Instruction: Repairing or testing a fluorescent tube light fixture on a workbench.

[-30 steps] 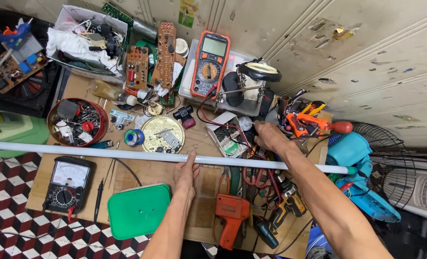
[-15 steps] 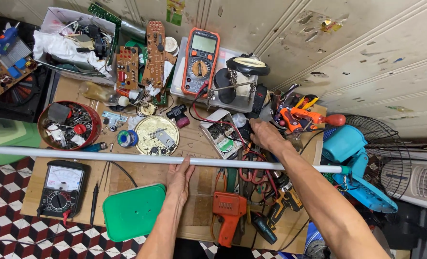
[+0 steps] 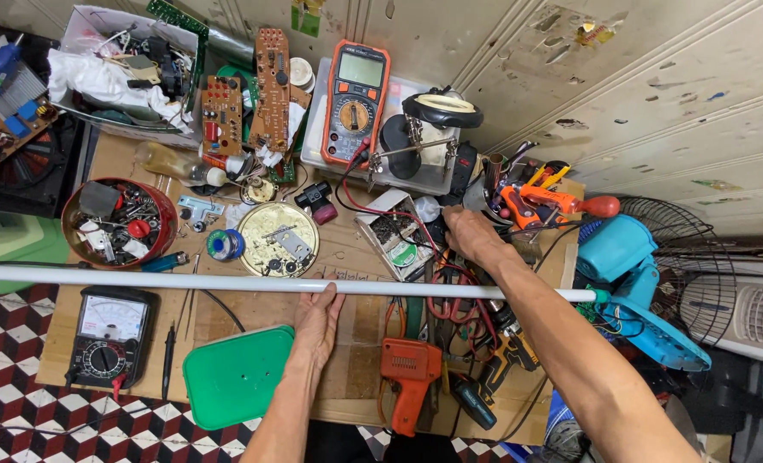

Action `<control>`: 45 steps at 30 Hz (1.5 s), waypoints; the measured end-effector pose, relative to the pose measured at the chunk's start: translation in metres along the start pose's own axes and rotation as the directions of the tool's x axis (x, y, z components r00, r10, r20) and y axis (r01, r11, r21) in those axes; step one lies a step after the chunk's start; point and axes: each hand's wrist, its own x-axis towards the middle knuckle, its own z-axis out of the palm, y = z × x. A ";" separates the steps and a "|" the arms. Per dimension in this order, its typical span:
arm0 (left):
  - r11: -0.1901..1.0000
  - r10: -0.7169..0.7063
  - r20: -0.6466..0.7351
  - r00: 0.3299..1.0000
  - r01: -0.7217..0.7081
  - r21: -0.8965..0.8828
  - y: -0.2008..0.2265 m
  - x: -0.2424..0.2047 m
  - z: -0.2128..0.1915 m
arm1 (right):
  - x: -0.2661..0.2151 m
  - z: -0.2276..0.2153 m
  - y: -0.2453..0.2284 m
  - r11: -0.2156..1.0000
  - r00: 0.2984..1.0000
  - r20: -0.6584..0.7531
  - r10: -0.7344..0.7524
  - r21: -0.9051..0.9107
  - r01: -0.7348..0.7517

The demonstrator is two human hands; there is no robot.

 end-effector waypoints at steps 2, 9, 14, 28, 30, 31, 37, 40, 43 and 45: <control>1.000 0.001 0.028 1.000 -0.001 0.010 -0.002 0.001 -0.004 | 0.007 0.018 0.007 0.998 1.000 -0.027 -0.005 -0.055 0.003; 1.000 0.004 0.034 0.999 -0.005 0.025 0.003 -0.004 0.001 | 0.009 0.031 0.007 0.999 0.991 -0.136 -0.007 -0.055 0.000; 1.000 0.001 0.031 1.000 -0.001 0.031 0.010 -0.011 0.009 | 0.009 0.034 0.007 0.999 0.983 -0.182 -0.035 -0.048 0.026; 0.991 0.018 0.062 0.998 -0.010 -0.130 -0.007 -0.001 -0.013 | 0.003 0.023 0.001 0.999 0.990 -0.138 -0.027 -0.034 0.023; 0.994 -0.003 0.062 0.998 0.009 -0.106 -0.007 0.000 -0.009 | 0.003 0.025 0.003 0.999 0.991 -0.133 0.013 -0.040 -0.018; 0.994 0.005 0.056 0.998 0.001 -0.107 -0.004 -0.002 -0.009 | 0.004 0.023 0.000 0.999 0.991 -0.133 0.004 -0.038 -0.009; 0.997 -0.003 0.026 1.000 0.006 -0.082 -0.002 -0.002 -0.004 | 0.005 0.026 0.004 0.998 0.992 -0.122 0.020 -0.050 -0.026; 0.998 -0.011 0.036 0.999 0.013 -0.068 -0.001 -0.002 -0.007 | 0.005 0.023 0.000 0.999 0.994 -0.102 0.030 -0.037 -0.034; 0.998 -0.018 0.052 0.998 0.021 -0.057 -0.004 -0.001 -0.008 | 0.004 0.021 0.002 0.996 0.997 -0.064 0.045 -0.069 -0.050; 0.997 -0.009 0.040 0.999 0.011 -0.074 -0.005 0.000 -0.009 | 0.005 0.022 0.004 0.998 0.992 -0.116 -0.038 -0.051 0.032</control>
